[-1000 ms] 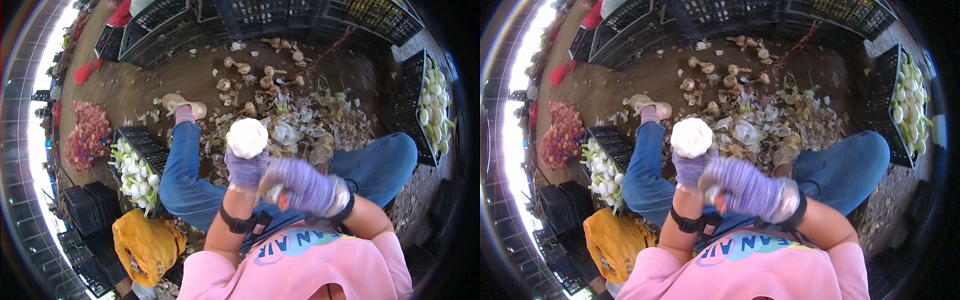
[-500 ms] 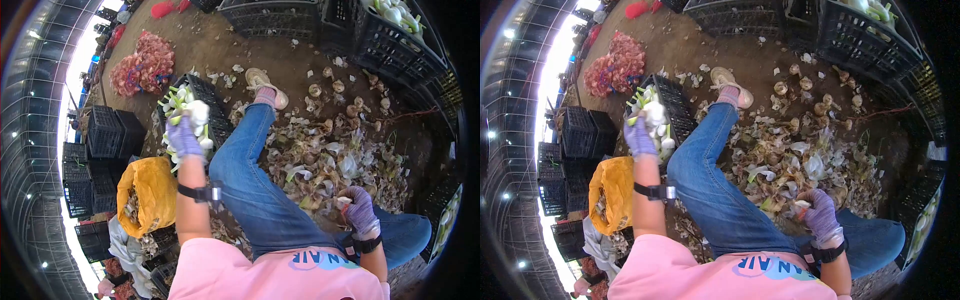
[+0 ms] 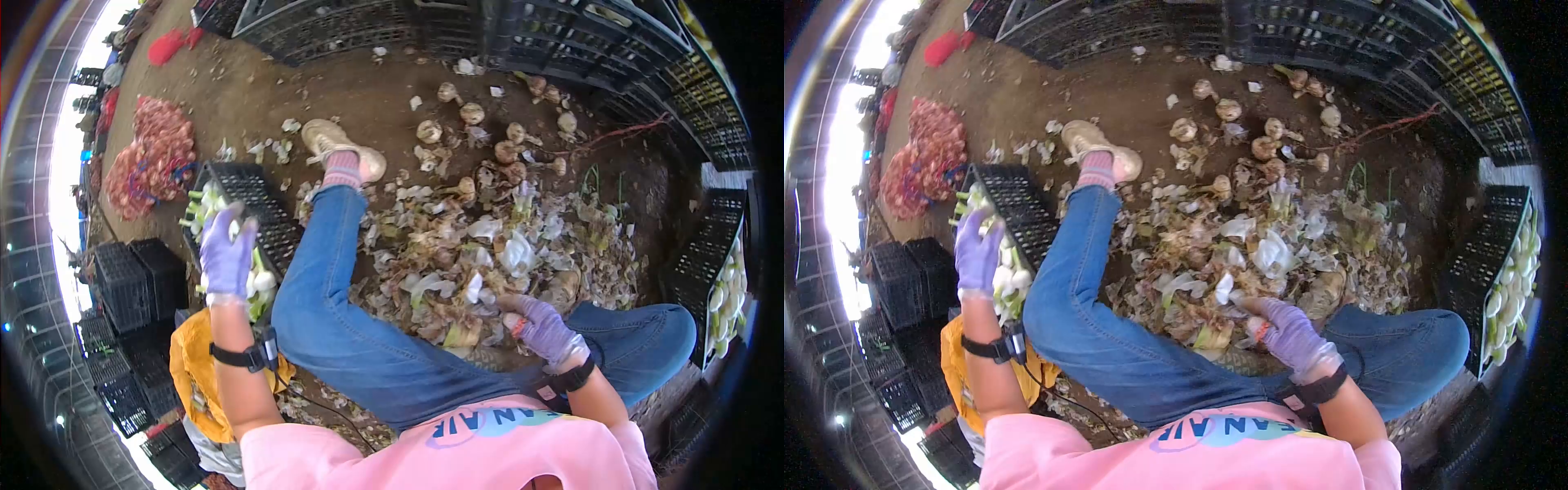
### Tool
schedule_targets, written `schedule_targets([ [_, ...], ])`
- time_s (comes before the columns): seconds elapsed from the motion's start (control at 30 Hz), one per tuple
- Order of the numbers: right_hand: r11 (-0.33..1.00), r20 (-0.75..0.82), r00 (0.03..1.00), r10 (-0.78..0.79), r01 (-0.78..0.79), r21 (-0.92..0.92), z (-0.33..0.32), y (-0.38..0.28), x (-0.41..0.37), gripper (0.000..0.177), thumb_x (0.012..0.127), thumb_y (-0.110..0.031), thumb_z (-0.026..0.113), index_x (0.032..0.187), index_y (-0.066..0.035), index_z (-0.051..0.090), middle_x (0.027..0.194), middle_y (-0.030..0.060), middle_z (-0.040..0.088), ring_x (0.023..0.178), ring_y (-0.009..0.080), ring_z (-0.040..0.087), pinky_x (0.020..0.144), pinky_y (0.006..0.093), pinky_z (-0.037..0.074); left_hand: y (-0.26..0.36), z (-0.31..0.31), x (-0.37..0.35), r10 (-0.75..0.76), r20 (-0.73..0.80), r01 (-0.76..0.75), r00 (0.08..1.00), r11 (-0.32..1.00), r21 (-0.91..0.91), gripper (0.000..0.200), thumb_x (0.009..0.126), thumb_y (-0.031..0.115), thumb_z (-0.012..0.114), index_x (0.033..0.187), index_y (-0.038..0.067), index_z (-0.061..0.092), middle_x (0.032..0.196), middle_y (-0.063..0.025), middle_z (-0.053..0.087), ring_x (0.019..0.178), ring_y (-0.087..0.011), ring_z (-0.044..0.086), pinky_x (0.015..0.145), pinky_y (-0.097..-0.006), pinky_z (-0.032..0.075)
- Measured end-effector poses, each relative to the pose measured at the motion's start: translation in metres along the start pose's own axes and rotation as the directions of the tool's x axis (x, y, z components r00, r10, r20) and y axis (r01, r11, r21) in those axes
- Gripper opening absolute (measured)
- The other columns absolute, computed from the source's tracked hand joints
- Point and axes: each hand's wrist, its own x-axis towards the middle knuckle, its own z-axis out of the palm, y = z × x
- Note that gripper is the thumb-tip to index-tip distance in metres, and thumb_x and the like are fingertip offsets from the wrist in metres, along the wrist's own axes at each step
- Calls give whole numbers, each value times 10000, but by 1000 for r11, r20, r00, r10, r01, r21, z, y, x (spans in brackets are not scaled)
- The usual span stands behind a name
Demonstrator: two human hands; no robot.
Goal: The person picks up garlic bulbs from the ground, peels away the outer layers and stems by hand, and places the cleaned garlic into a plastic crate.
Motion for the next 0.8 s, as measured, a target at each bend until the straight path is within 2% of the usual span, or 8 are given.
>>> schedule_targets([
  [0.1, 975, 73, 975, 210, -215, 58, -4, 0, 5, 289, 890, -112, 516, 1165, -42, 568, 840, 63, 632, 714, 136, 567, 672, 262, 469, 85, 54, 50, 298, 114, -268, 948, 938, -220, 324, 768, 199, 621, 1051, 42, 608, 1003, -172, 599, 955, -303, 570, 862, -374, 441],
  [0.17, 935, 106, 950, 295, -310, 173, -11, -7, 6, 283, 895, -114, 506, 1162, -55, 575, 779, 28, 610, 645, 97, 518, 607, 243, 449, 126, 115, 69, 195, 407, -78, 892, 955, -287, 353, 780, 240, 597, 1083, 58, 600, 1021, -183, 606, 964, -299, 581, 857, -376, 445],
  [0.3, 870, 132, 921, 366, -389, 302, -26, 7, 10, 304, 871, -74, 508, 1168, -69, 571, 763, 16, 607, 638, 75, 509, 592, 228, 439, 189, 242, 64, 233, 832, -211, 504, 967, -143, 449, 792, 281, 630, 1193, 108, 529, 1235, -180, 516, 1118, -307, 519, 936, -368, 421],
  [0.4, 802, 141, 887, 441, -459, 381, -32, 22, 10, 260, 874, -37, 528, 1126, -40, 589, 711, 26, 577, 590, 88, 491, 543, 237, 435, 229, 282, 49, 20, 540, -12, 841, 1000, -19, 608, 738, 233, 696, 1282, 125, 446, 1375, -280, 287, 1166, -394, 457, 979, -377, 395],
  [0.53, 882, 38, 944, 327, -320, 346, -33, 33, 13, 267, 848, -41, 561, 1113, -21, 587, 688, 38, 584, 577, 95, 499, 526, 253, 429, 231, 328, 63, -187, 441, 224, 878, 974, -33, 673, 720, 211, 707, 1309, 169, 384, 1446, -260, 101, 1182, -380, 447, 955, -380, 426],
  [0.63, 868, 63, 945, 321, -320, 379, -34, 31, 14, 268, 851, -69, 577, 1113, -16, 586, 674, 41, 582, 571, 99, 503, 521, 254, 431, 209, 353, 81, -97, 206, 121, 974, 987, -105, 695, 722, 202, 706, 1327, 160, 367, 1438, -269, 119, 1172, -385, 457, 960, -366, 422],
  [0.7, 727, 119, 897, 426, -417, 545, -33, 28, 11, 271, 855, -109, 592, 1110, -18, 588, 667, 39, 580, 563, 95, 498, 516, 252, 431, 213, 333, 99, -357, 280, 401, 891, 908, -118, 554, 762, 122, 659, 1260, 136, 416, 1298, -223, 345, 1070, -368, 523, 900, -378, 448],
  [0.8, 803, 45, 932, 361, -335, 492, -32, 31, 12, 271, 853, -119, 603, 1102, -14, 588, 694, 40, 584, 581, 79, 504, 512, 243, 431, 174, 355, 109, -322, 273, 378, 906, 907, -184, 533, 763, 100, 649, 1244, 127, 424, 1166, -182, 446, 1031, -341, 541, 850, -365, 466],
])
